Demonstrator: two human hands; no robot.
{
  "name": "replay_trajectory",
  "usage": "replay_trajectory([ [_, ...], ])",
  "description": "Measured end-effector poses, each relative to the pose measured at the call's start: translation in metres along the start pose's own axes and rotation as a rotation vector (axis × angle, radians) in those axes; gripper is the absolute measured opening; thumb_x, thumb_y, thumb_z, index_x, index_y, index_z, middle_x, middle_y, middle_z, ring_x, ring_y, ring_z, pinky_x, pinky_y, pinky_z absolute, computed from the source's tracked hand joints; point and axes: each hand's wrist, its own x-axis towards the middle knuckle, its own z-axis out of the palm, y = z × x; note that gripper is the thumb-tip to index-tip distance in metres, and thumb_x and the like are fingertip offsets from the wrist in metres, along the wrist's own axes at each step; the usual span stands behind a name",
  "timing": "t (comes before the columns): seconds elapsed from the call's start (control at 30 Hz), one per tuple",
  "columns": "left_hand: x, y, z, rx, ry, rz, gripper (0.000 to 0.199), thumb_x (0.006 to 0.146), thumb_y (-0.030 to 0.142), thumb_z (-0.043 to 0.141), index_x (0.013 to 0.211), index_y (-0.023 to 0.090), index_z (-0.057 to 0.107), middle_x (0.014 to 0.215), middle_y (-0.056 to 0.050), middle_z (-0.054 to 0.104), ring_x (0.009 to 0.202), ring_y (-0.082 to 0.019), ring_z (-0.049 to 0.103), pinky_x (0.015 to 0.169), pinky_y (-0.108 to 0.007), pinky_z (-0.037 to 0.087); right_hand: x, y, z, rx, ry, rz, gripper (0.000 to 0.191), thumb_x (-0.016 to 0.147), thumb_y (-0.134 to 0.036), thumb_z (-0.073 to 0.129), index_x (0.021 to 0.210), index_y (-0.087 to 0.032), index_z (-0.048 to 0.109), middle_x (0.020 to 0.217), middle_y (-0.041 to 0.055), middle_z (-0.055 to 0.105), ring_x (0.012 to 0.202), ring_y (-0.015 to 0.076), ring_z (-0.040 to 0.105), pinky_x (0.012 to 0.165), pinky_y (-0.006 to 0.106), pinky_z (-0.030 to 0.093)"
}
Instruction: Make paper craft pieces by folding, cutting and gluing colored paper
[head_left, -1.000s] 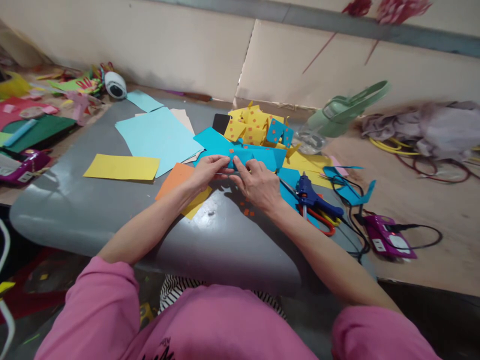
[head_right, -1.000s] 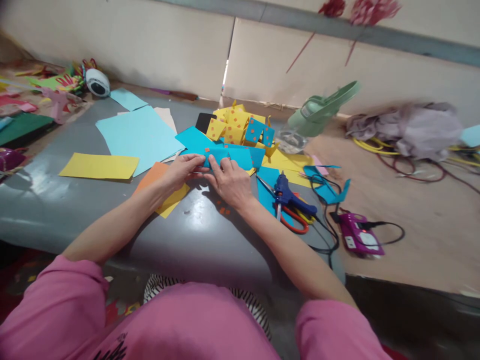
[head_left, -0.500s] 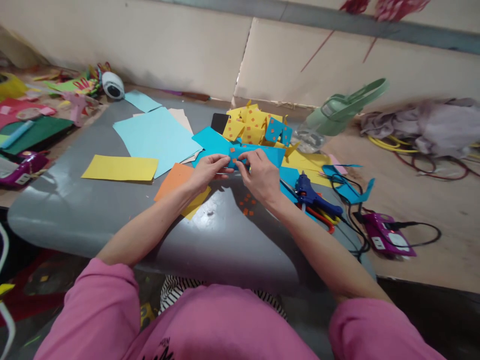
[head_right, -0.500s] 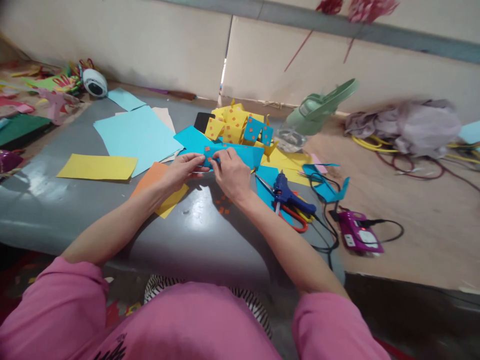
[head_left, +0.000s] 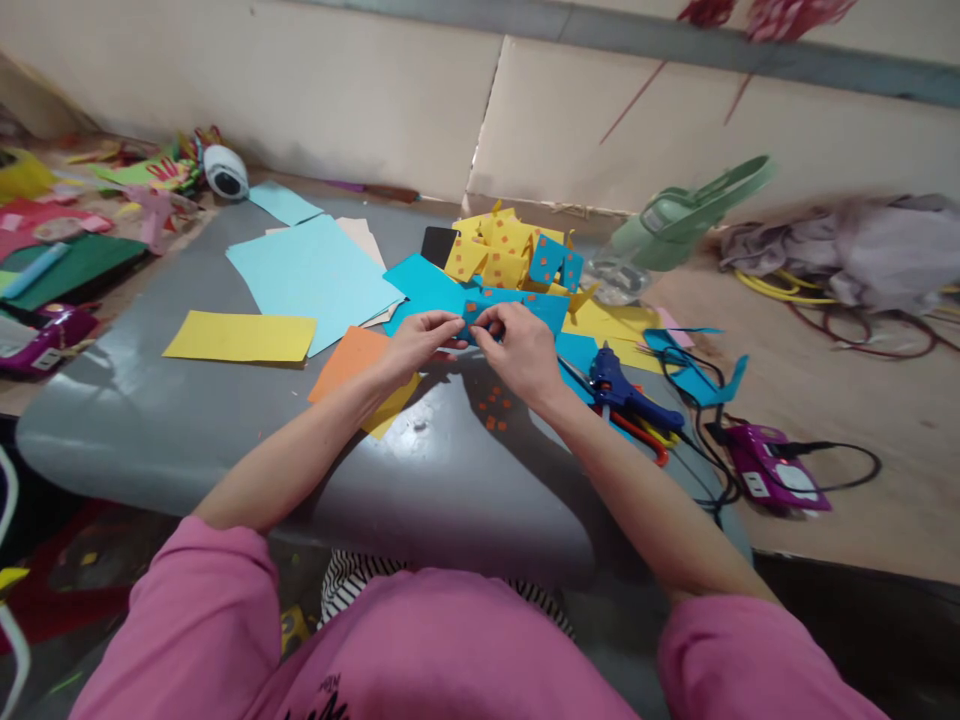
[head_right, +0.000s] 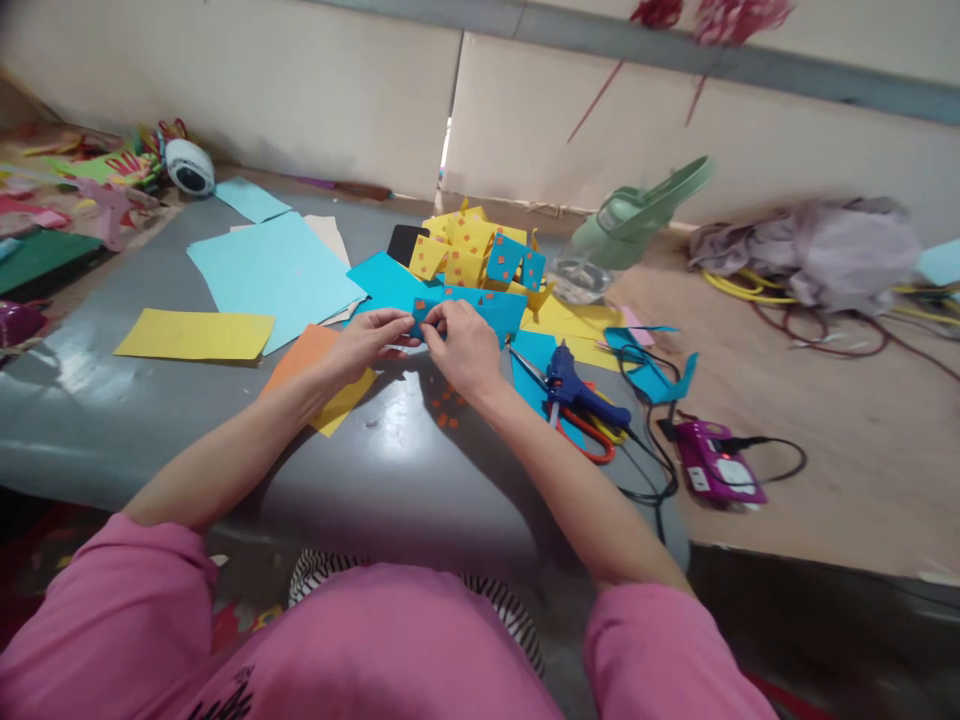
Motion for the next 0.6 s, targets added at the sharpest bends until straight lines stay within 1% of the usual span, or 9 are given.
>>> replay_trajectory([
  [0.17,-0.001,0.0,0.0,0.033,-0.029,0.023,0.016,0.086,0.031,0.074,0.083,0.016,0.069,0.084,-0.002,0.071,0.075,-0.011,0.07,0.062,-0.018,0.051,-0.002,0.001,0.001,-0.036,-0.032,0.02,0.007,0.089,-0.024,0.058,0.085,-0.02,0.062,0.085,0.0057,0.065,0.077,0.0191,0.058,0.067,0.031,0.039],
  [0.27,-0.001,0.0,0.001,0.033,-0.015,0.017,0.018,0.086,0.032,0.074,0.082,0.016,0.069,0.084,-0.003,0.072,0.077,-0.012,0.071,0.063,-0.019,0.052,-0.005,0.003,0.004,-0.111,-0.007,-0.028,0.009,0.091,-0.026,0.056,0.088,-0.02,0.063,0.088,0.0068,0.066,0.08,0.0195,0.059,0.065,0.03,0.038],
  [0.43,-0.004,0.003,0.001,0.052,-0.006,0.009,0.016,0.09,0.029,0.071,0.082,0.016,0.069,0.088,-0.004,0.073,0.079,-0.013,0.07,0.067,-0.021,0.053,-0.007,0.007,0.01,-0.213,0.051,-0.138,0.015,0.094,-0.028,0.051,0.09,-0.021,0.064,0.09,0.0076,0.068,0.081,0.0199,0.061,0.059,0.029,0.037],
  [0.6,-0.007,0.006,0.001,0.063,-0.028,0.017,0.015,0.091,0.029,0.069,0.083,0.015,0.069,0.09,-0.005,0.074,0.081,-0.013,0.07,0.07,-0.022,0.054,-0.009,0.008,0.01,-0.253,0.061,-0.172,0.018,0.096,-0.028,0.049,0.089,-0.021,0.064,0.089,0.0074,0.068,0.078,0.0185,0.061,0.059,0.028,0.037],
])
